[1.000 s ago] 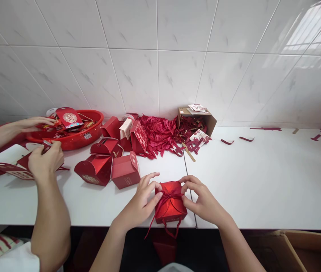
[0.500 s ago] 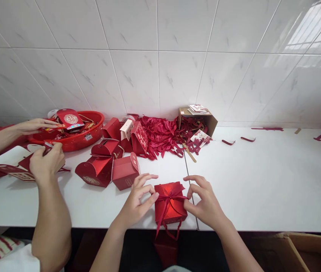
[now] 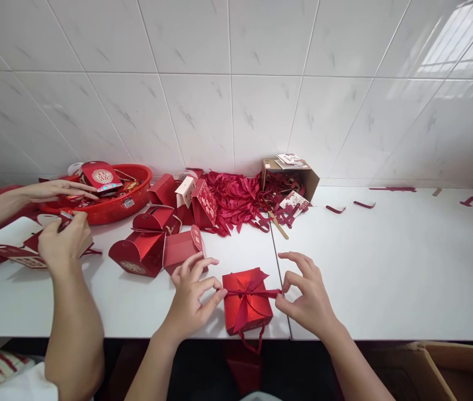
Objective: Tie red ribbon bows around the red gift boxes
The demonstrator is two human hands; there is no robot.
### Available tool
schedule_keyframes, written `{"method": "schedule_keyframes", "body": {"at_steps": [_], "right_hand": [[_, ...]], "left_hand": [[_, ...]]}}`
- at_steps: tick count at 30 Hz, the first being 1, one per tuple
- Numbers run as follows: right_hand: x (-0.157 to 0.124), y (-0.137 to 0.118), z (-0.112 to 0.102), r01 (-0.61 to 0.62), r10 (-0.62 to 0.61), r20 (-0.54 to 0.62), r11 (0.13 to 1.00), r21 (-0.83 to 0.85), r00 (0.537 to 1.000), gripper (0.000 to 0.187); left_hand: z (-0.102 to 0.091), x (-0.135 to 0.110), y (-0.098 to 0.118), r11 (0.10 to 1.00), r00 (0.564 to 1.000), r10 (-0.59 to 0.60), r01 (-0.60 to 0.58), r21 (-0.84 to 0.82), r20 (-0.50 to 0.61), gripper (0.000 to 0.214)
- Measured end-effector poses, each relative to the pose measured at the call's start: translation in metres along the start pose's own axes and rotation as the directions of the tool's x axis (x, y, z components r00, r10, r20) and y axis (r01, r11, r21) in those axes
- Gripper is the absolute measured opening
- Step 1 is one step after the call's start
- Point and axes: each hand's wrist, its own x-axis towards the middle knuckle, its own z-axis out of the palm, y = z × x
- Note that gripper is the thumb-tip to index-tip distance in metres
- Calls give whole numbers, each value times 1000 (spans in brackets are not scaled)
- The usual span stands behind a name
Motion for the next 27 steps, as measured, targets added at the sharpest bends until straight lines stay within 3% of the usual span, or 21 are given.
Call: {"method": "schedule_keyframes", "body": {"at_steps": [4, 7, 8, 10, 12, 14, 16, 18, 19, 20, 21, 22, 23, 24, 25, 27], "right_hand": [[-6, 8, -2, -31, 30, 31, 998, 45, 999, 17], [-14, 21, -2, -128, 52, 241, 942, 310, 969, 16], [-17, 25, 0, -173, 30, 324, 890, 423, 946, 26], [-23, 29, 10, -263, -23, 446, 779, 569, 895, 76], [-29, 27, 26, -326, -31, 501, 725, 607, 865, 121], [-35, 24, 41, -372, 16, 515, 711, 596, 857, 129], [-39, 28, 47, -385, 67, 491, 716, 582, 868, 119], [-41, 46, 37, -391, 195, 389, 754, 528, 900, 111], [-42, 60, 27, -416, 314, 283, 781, 466, 906, 109], [-44, 76, 14, -469, 464, 111, 795, 385, 879, 111], [-46, 93, 1, -579, 628, -157, 770, 268, 762, 115], [-49, 109, -13, -720, 706, -375, 681, 130, 600, 120], [-53, 123, -25, -828, 725, -496, 560, 23, 477, 122], [-56, 134, -34, -886, 732, -551, 462, -31, 401, 118], [-60, 141, -39, -908, 734, -557, 407, -97, 388, 112], [-66, 147, -40, -880, 740, -477, 398, -258, 474, 92]], "left_hand": [[6, -8, -3, 995, 997, -63, 60, -79, -41, 20], [17, -23, -7, 888, 987, -161, 147, -436, 5, 16], [21, -28, -8, 793, 979, -202, 174, -584, 18, 18], [32, -36, -12, 563, 952, -304, 206, -801, 31, 27], [43, -41, -16, 403, 907, -417, 242, -882, 59, 33], [51, -42, -20, 337, 863, -494, 304, -891, 108, 35], [55, -40, -22, 312, 833, -536, 348, -884, 139, 35], [55, -38, -24, 313, 824, -546, 367, -876, 151, 36], [54, -37, -24, 319, 825, -544, 375, -870, 157, 36], [53, -36, -23, 326, 825, -542, 383, -864, 162, 36], [52, -36, -23, 333, 824, -543, 391, -858, 165, 36], [51, -36, -22, 338, 820, -548, 397, -853, 164, 37], [51, -36, -20, 340, 816, -555, 401, -851, 162, 37], [50, -35, -19, 342, 813, -560, 405, -848, 161, 36], [50, -35, -18, 346, 811, -561, 409, -845, 163, 36], [50, -35, -17, 355, 812, -559, 419, -836, 170, 35]]}}
